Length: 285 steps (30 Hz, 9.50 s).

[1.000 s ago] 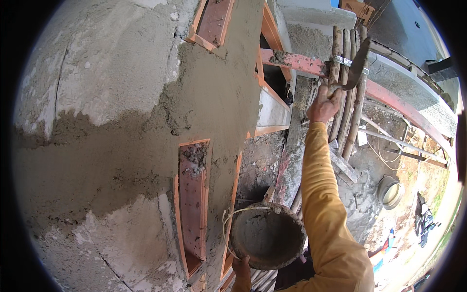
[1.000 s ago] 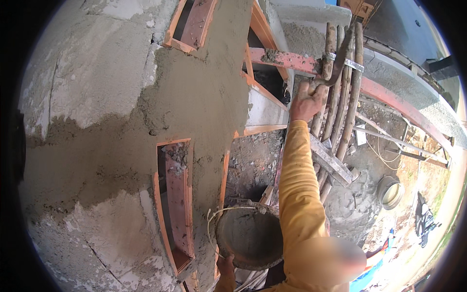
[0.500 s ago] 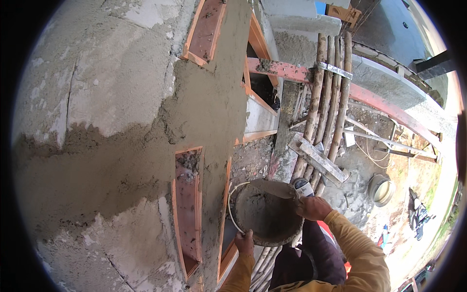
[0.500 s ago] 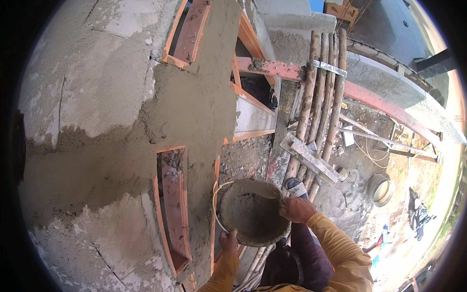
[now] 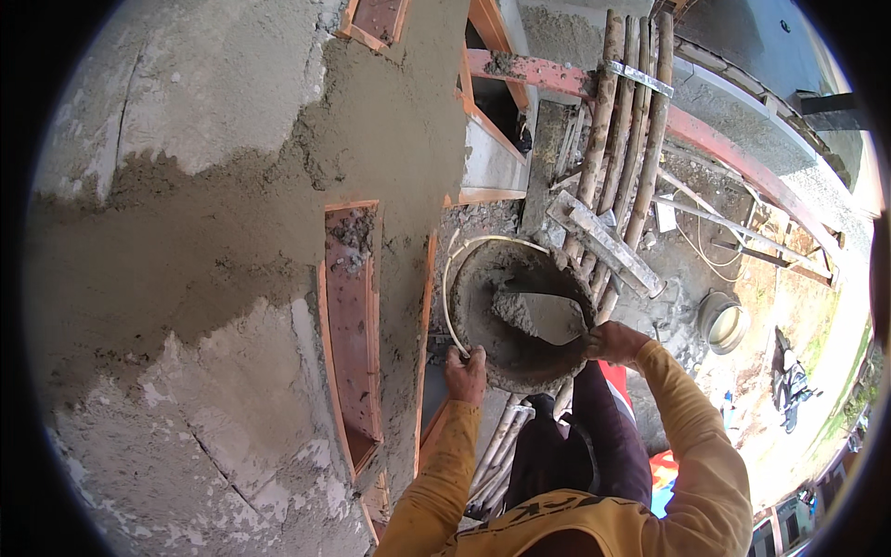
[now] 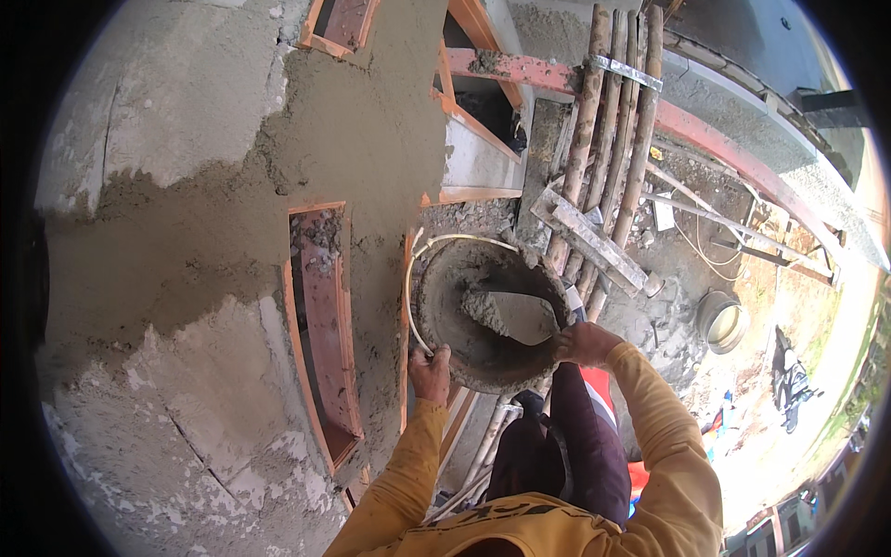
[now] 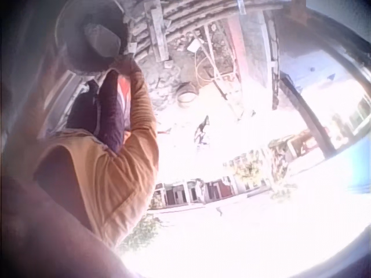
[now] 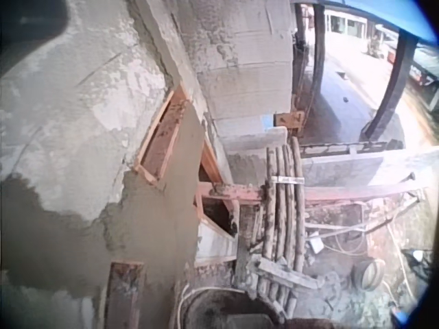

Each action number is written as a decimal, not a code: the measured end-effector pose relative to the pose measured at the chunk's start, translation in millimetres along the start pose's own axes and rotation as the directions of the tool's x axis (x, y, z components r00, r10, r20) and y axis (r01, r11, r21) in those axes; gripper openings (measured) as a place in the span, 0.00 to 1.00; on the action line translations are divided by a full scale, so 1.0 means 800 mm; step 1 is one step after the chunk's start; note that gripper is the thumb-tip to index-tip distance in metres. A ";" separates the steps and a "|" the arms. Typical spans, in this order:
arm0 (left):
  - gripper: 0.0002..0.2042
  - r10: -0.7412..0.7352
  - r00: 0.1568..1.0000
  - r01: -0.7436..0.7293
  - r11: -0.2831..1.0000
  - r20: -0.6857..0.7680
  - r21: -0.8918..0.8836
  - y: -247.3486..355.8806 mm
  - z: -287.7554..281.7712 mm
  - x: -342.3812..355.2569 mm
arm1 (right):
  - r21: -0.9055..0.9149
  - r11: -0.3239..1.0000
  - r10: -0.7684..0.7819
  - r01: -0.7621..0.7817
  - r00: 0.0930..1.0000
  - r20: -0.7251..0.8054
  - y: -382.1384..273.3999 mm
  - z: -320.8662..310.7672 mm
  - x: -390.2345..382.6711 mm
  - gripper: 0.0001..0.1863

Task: The person scoops wet cement from a bucket with a trowel and applies it to a wall section framed with wooden strips. They repeatedly smooth and level the surface using a flat float, working along the vertical and horizontal edges of the frame.

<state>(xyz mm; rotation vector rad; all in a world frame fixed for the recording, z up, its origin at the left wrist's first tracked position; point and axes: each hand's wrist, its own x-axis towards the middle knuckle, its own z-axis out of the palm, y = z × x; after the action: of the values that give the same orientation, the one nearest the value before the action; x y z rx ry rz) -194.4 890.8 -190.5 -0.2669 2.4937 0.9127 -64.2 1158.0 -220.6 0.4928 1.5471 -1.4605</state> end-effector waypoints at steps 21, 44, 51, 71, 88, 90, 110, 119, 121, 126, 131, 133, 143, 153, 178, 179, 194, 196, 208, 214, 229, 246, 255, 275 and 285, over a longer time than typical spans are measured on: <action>0.12 -0.190 0.981 0.178 0.958 -0.033 -0.223 -0.108 -0.031 -0.056 | 0.313 0.396 0.117 0.863 0.291 -0.950 -0.072 -0.092 0.015 0.17; 0.14 -0.074 0.997 0.072 0.995 0.029 0.067 -0.018 -0.028 -0.065 | -0.550 0.828 0.027 -0.110 0.987 -0.156 -0.020 0.020 -0.006 0.18; 0.15 0.096 0.995 -0.100 0.984 0.033 0.147 0.063 -0.017 -0.055 | -0.445 0.874 0.091 -0.195 0.966 -0.244 -0.017 0.045 0.041 0.21; 0.14 -0.179 0.984 0.163 0.935 -0.022 -0.314 -0.001 -0.054 -0.042 | -0.186 0.968 -0.209 0.168 0.951 -0.227 -0.102 0.015 -0.064 0.20; 0.15 -0.149 0.989 0.123 0.868 -0.015 -0.481 -0.030 -0.112 -0.071 | 0.425 0.826 -0.301 0.371 0.927 -0.224 -0.191 0.056 -0.102 0.23; 0.15 -0.154 0.988 0.141 0.862 0.015 -0.488 -0.024 -0.106 -0.065 | 0.541 0.694 -0.353 0.476 0.879 -0.321 -0.203 0.038 -0.108 0.21; 0.20 -0.267 0.961 0.247 0.949 -0.079 -0.197 0.081 -0.001 0.014 | 0.230 0.329 0.063 0.916 0.222 -0.973 -0.193 -0.497 0.017 0.16; 0.20 -0.166 0.984 0.139 0.945 -0.069 -0.297 0.169 0.073 0.047 | 0.139 0.663 0.364 0.735 -0.156 -0.918 -0.298 -0.590 0.274 0.14; 0.19 -0.223 0.972 0.201 0.952 -0.071 -0.232 0.167 0.072 0.045 | 0.067 0.825 -0.130 0.561 0.305 -0.943 -0.347 -0.439 0.293 0.15; 0.15 -0.335 0.942 0.333 0.941 -0.026 -0.051 0.150 0.066 0.053 | 0.279 0.600 -0.333 0.750 0.551 -0.765 -0.305 -0.273 0.110 0.12; 0.13 -0.278 0.960 0.279 0.959 0.037 -0.046 0.203 0.103 0.088 | -0.260 0.950 -0.263 0.176 0.896 -0.357 -0.148 -0.344 -0.001 0.15; 0.13 -0.232 0.972 0.235 0.969 0.045 -0.082 0.224 0.114 0.087 | -0.469 0.882 -0.064 -0.056 0.970 -0.236 -0.107 -0.352 -0.029 0.15; 0.13 0.013 0.999 -0.016 0.998 0.051 0.063 0.322 0.114 0.096 | -0.513 0.859 -0.118 -0.012 0.968 -0.221 -0.050 -0.291 0.071 0.17; 0.12 -0.129 0.992 0.129 0.964 0.017 -0.233 0.314 0.104 0.118 | 0.106 0.978 -0.170 0.182 0.979 -0.117 -0.128 -0.354 -0.019 0.14; 0.13 -0.240 0.970 0.239 0.970 -0.028 -0.046 0.172 0.049 0.003 | 0.217 0.856 -0.214 0.469 0.703 -0.678 -0.269 -0.189 0.083 0.16; 0.14 -0.250 0.968 0.250 0.966 -0.006 -0.067 0.168 0.048 0.008 | 0.189 0.886 -0.215 0.423 0.737 -0.641 -0.238 -0.179 0.057 0.15; 0.14 -0.040 0.997 0.041 0.999 0.065 -0.009 0.253 0.060 0.004 | -0.527 0.850 -0.169 -0.005 0.945 -0.281 -0.059 -0.168 0.022 0.13; 0.14 0.037 0.999 -0.035 0.999 0.036 -0.042 0.240 0.049 0.010 | -0.366 0.929 -0.118 0.044 0.976 -0.181 -0.082 -0.193 -0.017 0.12; 0.13 -0.213 0.977 0.205 0.951 -0.009 -0.233 0.164 0.047 0.012 | 0.487 0.793 -0.244 0.365 0.924 -0.295 -0.069 -0.216 -0.047 0.11; 0.12 -0.265 0.963 0.246 0.943 -0.057 -0.224 0.120 0.032 -0.010 | 0.480 0.654 -0.099 0.584 0.696 -0.711 -0.083 -0.256 -0.058 0.17; 0.14 -0.333 0.940 0.302 0.913 -0.073 -0.273 0.025 -0.005 -0.067 | 0.264 0.874 -0.177 0.408 0.773 -0.609 -0.204 -0.012 0.030 0.17; 0.28 -0.070 0.973 0.048 0.993 0.219 0.105 0.219 -0.050 -0.064 | 0.464 0.578 -0.483 0.671 0.740 -0.469 -0.316 -0.058 -0.063 0.21; 0.50 0.383 0.889 -0.298 0.899 0.249 -0.321 0.188 -0.103 -0.047 | 0.366 0.570 -0.302 0.736 0.602 -0.739 -0.364 0.010 -0.177 0.13; 0.25 0.200 0.978 -0.150 0.870 -0.060 0.470 -0.131 -0.240 0.023 | -0.023 0.712 -0.299 0.702 0.272 -0.915 -0.427 0.068 -0.246 0.14; 0.28 0.131 0.991 -0.077 0.757 -0.035 0.648 -0.159 -0.254 0.043 | 0.167 0.752 -0.139 0.638 0.401 -0.905 -0.359 0.053 -0.178 0.16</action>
<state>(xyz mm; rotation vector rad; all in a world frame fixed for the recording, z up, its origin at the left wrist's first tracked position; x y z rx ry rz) -255.1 661.5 -142.4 0.0751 2.7403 0.0231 -208.3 1098.5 62.4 1.4290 2.1546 -2.2314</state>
